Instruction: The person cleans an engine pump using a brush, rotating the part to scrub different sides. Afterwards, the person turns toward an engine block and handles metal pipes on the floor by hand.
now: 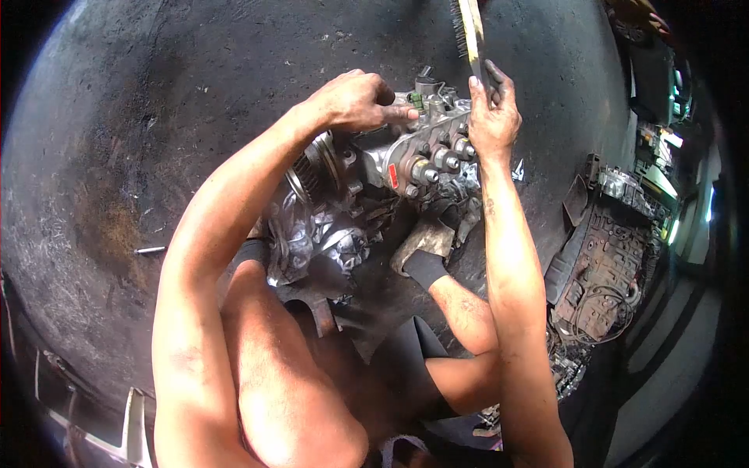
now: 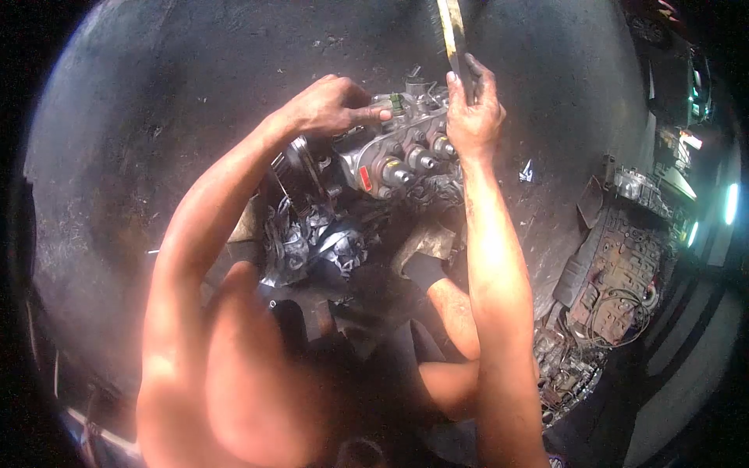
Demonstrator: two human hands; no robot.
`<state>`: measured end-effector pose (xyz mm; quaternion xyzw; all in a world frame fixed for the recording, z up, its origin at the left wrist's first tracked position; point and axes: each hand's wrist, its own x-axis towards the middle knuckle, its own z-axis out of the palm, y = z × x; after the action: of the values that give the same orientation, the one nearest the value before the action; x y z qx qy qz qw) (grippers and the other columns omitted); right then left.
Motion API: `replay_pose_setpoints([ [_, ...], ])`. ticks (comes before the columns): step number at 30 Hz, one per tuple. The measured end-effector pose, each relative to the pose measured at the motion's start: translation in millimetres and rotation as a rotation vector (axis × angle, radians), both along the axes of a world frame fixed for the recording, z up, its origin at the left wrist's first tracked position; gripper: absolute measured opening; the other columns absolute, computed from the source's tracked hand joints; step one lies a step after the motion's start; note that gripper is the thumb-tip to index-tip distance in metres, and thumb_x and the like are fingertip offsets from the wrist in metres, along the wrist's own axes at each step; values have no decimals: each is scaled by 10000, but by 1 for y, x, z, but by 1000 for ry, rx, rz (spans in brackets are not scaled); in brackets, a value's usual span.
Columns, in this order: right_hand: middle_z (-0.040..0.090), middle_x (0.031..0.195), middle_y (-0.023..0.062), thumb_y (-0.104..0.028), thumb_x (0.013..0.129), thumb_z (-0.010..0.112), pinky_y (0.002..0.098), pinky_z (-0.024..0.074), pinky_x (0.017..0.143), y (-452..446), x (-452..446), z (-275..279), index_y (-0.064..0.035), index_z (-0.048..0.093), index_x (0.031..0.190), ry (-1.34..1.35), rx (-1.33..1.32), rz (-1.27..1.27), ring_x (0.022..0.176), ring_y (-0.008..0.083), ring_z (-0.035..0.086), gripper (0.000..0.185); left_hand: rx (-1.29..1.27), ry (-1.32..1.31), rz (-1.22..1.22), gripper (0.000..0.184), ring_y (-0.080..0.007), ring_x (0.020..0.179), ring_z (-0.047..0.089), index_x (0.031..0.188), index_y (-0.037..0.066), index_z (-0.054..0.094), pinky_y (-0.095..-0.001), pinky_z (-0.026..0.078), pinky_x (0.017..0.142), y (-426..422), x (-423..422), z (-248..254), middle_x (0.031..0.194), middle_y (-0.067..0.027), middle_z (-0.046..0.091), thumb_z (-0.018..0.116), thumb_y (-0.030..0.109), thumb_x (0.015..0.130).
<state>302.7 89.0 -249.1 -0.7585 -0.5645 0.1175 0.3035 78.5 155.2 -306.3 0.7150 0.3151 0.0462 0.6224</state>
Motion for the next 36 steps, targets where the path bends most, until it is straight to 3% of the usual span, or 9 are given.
replay_pose_setpoints([
  [3,736,900,75,-201,945,683,295,535,719,0,3,-1,-116,600,1296,-25,13,17,800,97,674,370,175,-321,216,594,-360,1027,676,1105,3,718,-445,510,924,-14,-1,-22,1053,-233,709,626,553,901],
  [7,740,925,72,-204,949,679,299,538,734,0,0,0,-113,601,1294,36,-27,-11,823,95,675,365,52,78,-55,561,-372,1079,644,1254,4,623,-460,489,935,1,0,-3,1136,-252,671,612,459,927],
  [11,738,995,89,-188,949,681,295,539,777,2,5,-5,-91,598,1292,26,25,35,888,108,676,367,222,-358,166,589,-373,930,691,1061,1,726,-481,521,843,-10,6,-38,933,-238,709,617,559,907],
  [15,705,941,43,-185,954,685,239,493,702,1,0,-1,-70,589,1304,20,-6,10,809,63,610,381,130,89,-80,545,-374,985,670,1144,-8,665,-483,506,866,1,-4,10,1006,-246,696,604,489,927],
  [18,691,886,9,-194,956,689,210,469,649,1,2,-3,-68,590,1306,10,27,26,750,34,577,385,173,-357,95,564,-368,922,685,1076,-3,699,-487,515,836,-9,-2,-20,925,-233,706,600,531,922],
  [22,693,865,2,-201,955,690,208,465,639,2,3,-5,-71,594,1302,24,28,20,739,25,572,383,117,44,-33,483,-379,1029,651,1174,-10,620,-471,495,908,-3,-1,-3,1092,-246,679,627,402,922],
  [28,697,843,-1,-198,957,686,210,462,626,3,5,-7,-79,587,1310,-34,64,62,712,18,573,386,271,-341,217,547,-355,992,681,1149,-10,668,-471,514,881,-17,2,-20,1027,-236,704,641,482,913],
  [32,692,845,-5,-200,956,688,209,457,610,1,3,-4,-78,586,1311,-29,27,35,701,14,563,389,242,79,0,535,-330,984,686,1126,-22,673,-470,517,853,-5,-3,5,1009,-229,706,643,469,915],
  [36,689,847,0,-197,955,689,209,460,606,1,2,-3,-80,588,1309,15,25,28,704,15,561,386,115,-384,235,572,-337,895,706,1032,8,733,-456,536,818,-17,-5,-29,921,-225,717,638,556,899],
])
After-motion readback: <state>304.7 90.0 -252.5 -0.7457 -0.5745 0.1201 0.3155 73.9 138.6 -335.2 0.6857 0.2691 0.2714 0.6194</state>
